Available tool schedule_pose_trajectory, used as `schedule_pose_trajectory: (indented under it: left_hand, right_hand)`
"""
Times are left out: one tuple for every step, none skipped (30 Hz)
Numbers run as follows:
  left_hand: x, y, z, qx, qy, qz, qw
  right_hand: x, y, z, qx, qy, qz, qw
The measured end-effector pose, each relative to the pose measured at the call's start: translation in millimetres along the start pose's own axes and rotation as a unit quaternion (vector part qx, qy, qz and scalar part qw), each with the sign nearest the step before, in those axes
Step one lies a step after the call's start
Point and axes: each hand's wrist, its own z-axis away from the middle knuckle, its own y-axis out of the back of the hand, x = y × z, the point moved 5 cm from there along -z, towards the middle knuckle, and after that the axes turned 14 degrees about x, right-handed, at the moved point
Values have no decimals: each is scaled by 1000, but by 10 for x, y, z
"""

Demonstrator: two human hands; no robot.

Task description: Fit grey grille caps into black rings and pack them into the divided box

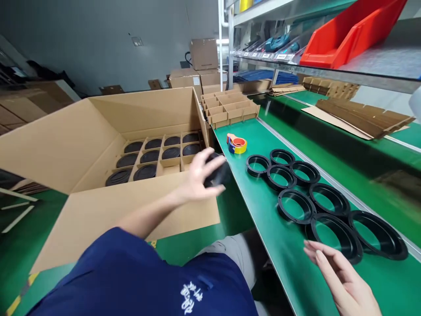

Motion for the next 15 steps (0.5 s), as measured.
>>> schedule_pose_trajectory:
  left_hand:
    - [-411,193,-15,23,68,-86,994]
    - [-813,370,5,34,141,-163,976]
    - [-1186,515,55,28,207,-217,953]
    - [-1521,618,130,10,263,-250,932]
    - [-1812,677,221,-16,310,-264,913]
    - [-2055,691,318,-48,348,-263,899]
    - [-2248,666,411,-81,374,-256,888]
    - [-2395,614,494,-114,391,-248,879]
    - [-2504,546,564,-146,401,-245,871]
    - [-2579,476,619,-175,405,-247,863]
    - [-2632,415,665,-203,409,-251,853]
    - [-2666,373,707,-229,417,-255,842]
    - [-2683,356,747,-253,428,-255,830]
    - [-2680,363,784,-274,439,-252,818]
    - [-2656,386,818,-292,450,-249,806]
  right_hand:
    - [104,-36,-25,4,-32,-6,999]
    - [215,-73,-43,7,-60,-6,998]
    - [320,-107,-55,11,-82,2,997]
    - [414,-137,-62,15,-96,15,995]
    - [491,-160,-67,17,-103,29,994]
    - [554,-173,-68,20,-104,42,993]
    - [604,-175,-66,23,-101,52,993]
    - [646,-168,-60,25,-96,57,993]
    - [685,-155,-50,25,-90,59,994]
    - [720,-136,-38,25,-82,57,995]
    - [753,-118,-27,23,-72,53,996]
    - [783,-102,-21,21,-63,52,996]
    - [806,-91,-22,21,-55,53,997]
    - [818,-87,-33,24,-49,57,997]
    - [811,-93,-48,30,-43,63,997]
